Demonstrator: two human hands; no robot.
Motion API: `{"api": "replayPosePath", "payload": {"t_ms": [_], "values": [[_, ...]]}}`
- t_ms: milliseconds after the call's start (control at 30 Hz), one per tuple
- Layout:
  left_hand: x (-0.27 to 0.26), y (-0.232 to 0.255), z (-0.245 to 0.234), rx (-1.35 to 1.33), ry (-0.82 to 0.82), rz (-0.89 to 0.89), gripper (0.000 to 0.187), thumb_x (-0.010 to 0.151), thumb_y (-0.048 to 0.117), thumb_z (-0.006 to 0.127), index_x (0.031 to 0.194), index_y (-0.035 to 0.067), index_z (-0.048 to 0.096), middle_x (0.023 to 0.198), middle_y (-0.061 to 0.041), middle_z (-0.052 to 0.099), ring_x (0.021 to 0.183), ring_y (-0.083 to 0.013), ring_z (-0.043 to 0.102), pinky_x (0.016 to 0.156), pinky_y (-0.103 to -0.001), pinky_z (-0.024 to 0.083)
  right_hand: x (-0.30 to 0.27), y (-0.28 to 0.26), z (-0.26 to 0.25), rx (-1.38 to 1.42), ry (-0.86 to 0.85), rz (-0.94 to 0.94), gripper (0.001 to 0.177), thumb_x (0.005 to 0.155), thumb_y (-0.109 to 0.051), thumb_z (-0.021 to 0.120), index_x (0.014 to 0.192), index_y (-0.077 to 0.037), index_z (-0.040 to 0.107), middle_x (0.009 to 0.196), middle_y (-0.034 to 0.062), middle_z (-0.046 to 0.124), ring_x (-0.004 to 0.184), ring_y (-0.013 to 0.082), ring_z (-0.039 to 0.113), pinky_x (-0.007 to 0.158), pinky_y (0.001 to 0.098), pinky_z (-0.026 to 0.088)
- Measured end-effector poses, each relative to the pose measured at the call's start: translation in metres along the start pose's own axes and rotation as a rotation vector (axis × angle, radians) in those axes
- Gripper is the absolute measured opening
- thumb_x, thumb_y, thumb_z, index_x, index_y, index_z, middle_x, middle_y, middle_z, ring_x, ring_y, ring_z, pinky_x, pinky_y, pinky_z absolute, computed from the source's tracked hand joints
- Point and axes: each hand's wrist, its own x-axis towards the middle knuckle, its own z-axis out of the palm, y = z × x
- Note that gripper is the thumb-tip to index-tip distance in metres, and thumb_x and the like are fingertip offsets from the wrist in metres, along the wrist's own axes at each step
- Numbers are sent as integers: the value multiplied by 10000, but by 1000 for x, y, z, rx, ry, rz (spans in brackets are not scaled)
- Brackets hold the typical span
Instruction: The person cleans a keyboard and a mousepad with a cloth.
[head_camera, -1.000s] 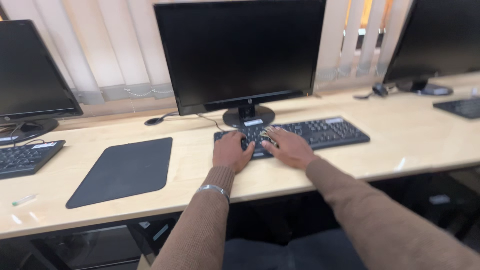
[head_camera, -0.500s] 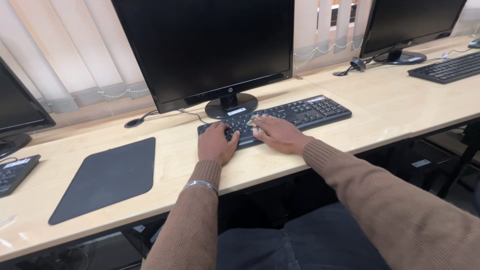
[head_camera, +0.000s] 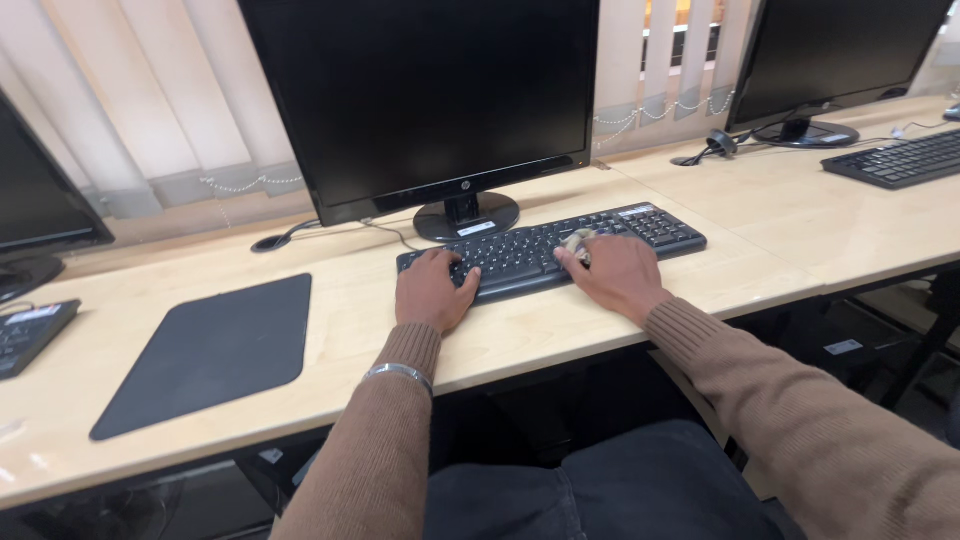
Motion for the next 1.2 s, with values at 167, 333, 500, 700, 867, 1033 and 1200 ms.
{"api": "replayPosePath", "payload": {"t_ms": [167, 333, 500, 700, 867, 1033, 1200], "values": [[-1, -1, 0, 0, -5, -5, 513, 943, 516, 588, 1262, 126, 681, 1363, -54, 639, 1256, -195, 591, 1089, -392, 459, 5, 3, 6, 18, 318, -267, 766, 1022, -671, 377, 1275, 0, 643, 1094, 198, 727, 1026, 301, 685, 917, 472, 529], [0, -1, 2, 7, -7, -8, 512, 930, 525, 600, 1250, 134, 680, 1355, -62, 627, 1258, -205, 570, 1086, -396, 444, -14, -7, -7, 66, 8, 143, 824, 1031, -686, 288, 1147, -29, 772, 1068, 169, 784, 992, 270, 751, 977, 430, 596], [0, -3, 3, -5, 24, 22, 502, 934, 509, 595, 1248, 128, 681, 1340, -52, 639, 1253, -193, 576, 1082, -404, 438, 6, 14, 16, 152, 368, -369, 811, 1008, -695, 346, 1210, 14, 686, 1252, 246, 650, 1181, 391, 588, 1006, 553, 471], [-2, -1, -1, -20, 19, 7, 498, 934, 500, 601, 1251, 124, 681, 1328, -46, 644, 1246, -191, 579, 1085, -400, 433, 40, 21, 36, -291, 693, 43, 946, 916, -814, 245, 1078, 0, 699, 1110, 185, 711, 1017, 327, 676, 829, 500, 572], [-3, 1, -1, -32, 44, 28, 484, 929, 482, 619, 1232, 111, 689, 1315, -64, 646, 1230, -216, 586, 1065, -409, 440, 54, 15, 25, -83, 23, 75, 606, 1093, -389, 267, 1209, 48, 672, 1332, 205, 655, 1211, 257, 644, 1089, 438, 486], [-5, 2, -1, -45, 64, 25, 484, 926, 473, 643, 1230, 99, 696, 1311, -104, 649, 1211, -259, 602, 1056, -406, 465, 33, 0, 26, 257, 201, -364, 505, 1003, -252, 343, 1382, 5, 556, 1509, 194, 493, 1391, 313, 467, 1178, 451, 338], [-4, 2, 0, -25, 35, 24, 478, 927, 480, 632, 1228, 116, 706, 1329, -82, 648, 1204, -242, 615, 1055, -412, 461, 9, -12, 7, 260, 97, -294, 511, 1047, -296, 308, 1385, 0, 552, 1477, 185, 521, 1375, 299, 473, 1134, 443, 359]]}}
